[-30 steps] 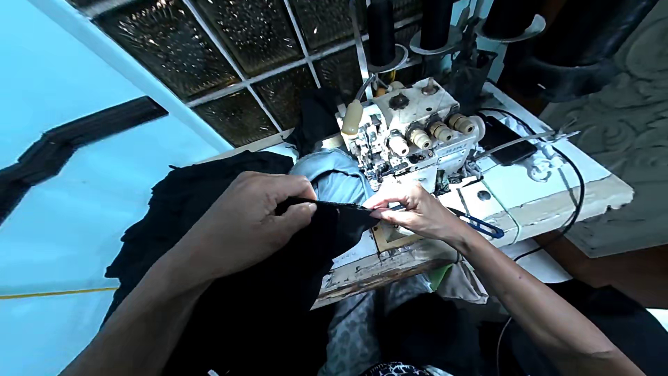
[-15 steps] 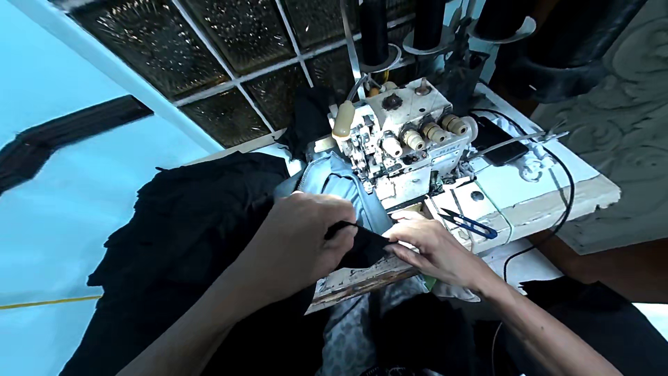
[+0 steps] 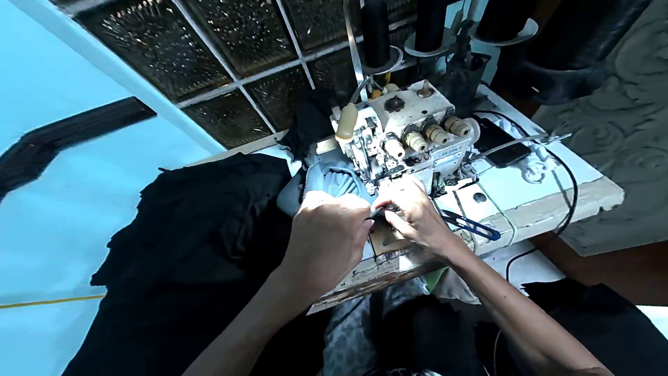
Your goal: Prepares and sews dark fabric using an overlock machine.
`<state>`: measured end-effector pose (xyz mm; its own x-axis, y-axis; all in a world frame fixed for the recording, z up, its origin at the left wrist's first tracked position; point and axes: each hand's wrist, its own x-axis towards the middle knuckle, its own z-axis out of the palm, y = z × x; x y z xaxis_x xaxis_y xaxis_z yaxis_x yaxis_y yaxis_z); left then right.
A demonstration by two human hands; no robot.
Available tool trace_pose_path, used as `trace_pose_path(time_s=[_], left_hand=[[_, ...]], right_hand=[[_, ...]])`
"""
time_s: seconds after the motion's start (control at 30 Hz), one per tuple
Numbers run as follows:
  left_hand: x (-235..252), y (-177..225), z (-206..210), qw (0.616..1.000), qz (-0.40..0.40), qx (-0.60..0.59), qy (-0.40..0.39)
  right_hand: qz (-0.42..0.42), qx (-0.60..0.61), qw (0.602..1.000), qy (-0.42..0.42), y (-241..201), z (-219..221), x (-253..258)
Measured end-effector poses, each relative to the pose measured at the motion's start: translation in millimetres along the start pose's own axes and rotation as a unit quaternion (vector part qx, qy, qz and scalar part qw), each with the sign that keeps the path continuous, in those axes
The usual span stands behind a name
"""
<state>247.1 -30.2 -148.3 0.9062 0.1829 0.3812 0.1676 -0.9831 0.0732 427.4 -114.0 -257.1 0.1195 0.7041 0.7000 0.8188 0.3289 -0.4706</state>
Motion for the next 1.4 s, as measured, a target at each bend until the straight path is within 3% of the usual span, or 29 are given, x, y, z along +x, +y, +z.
trace_pose_path(time_s=[0.13,0.27,0.37,0.6,0.8,1.0,1.1,1.27,1.4], left_hand=[[-5,5,10,0.996,-0.038,-0.081,0.022],[-4,-11,3,0.975,-0.094,-0.201,-0.026],[1,-28,-5,0.972,-0.14,-0.186,-0.026],[6,-36,8,0.988,-0.127,-0.068,0.049],[3,-10,5,0.984,-0.09,-0.152,0.023],[-23,9,26,0.978,-0.042,-0.204,-0.008],[-30,12,38,0.987,-0.021,-0.16,-0.003],[-20,6,59,0.997,-0.014,0.068,0.014],[-12,3,72,0.996,-0.02,0.086,0.024]], right_hand=[[-0.004,0.023,1.0,-0.004,5,1,1],[-0.015,0.044,0.998,-0.034,8,-5,3],[-0.002,0.06,0.997,-0.047,8,-8,7],[0.046,0.109,0.991,-0.056,6,-9,8],[0.028,0.125,0.99,-0.061,7,-11,2],[-0.058,0.115,0.987,-0.101,-19,-29,-16],[-0.048,0.108,0.99,-0.078,-29,-27,-31],[0.029,0.093,0.995,-0.007,-43,-16,-51],[0.063,0.089,0.994,0.009,-51,-16,-54]])
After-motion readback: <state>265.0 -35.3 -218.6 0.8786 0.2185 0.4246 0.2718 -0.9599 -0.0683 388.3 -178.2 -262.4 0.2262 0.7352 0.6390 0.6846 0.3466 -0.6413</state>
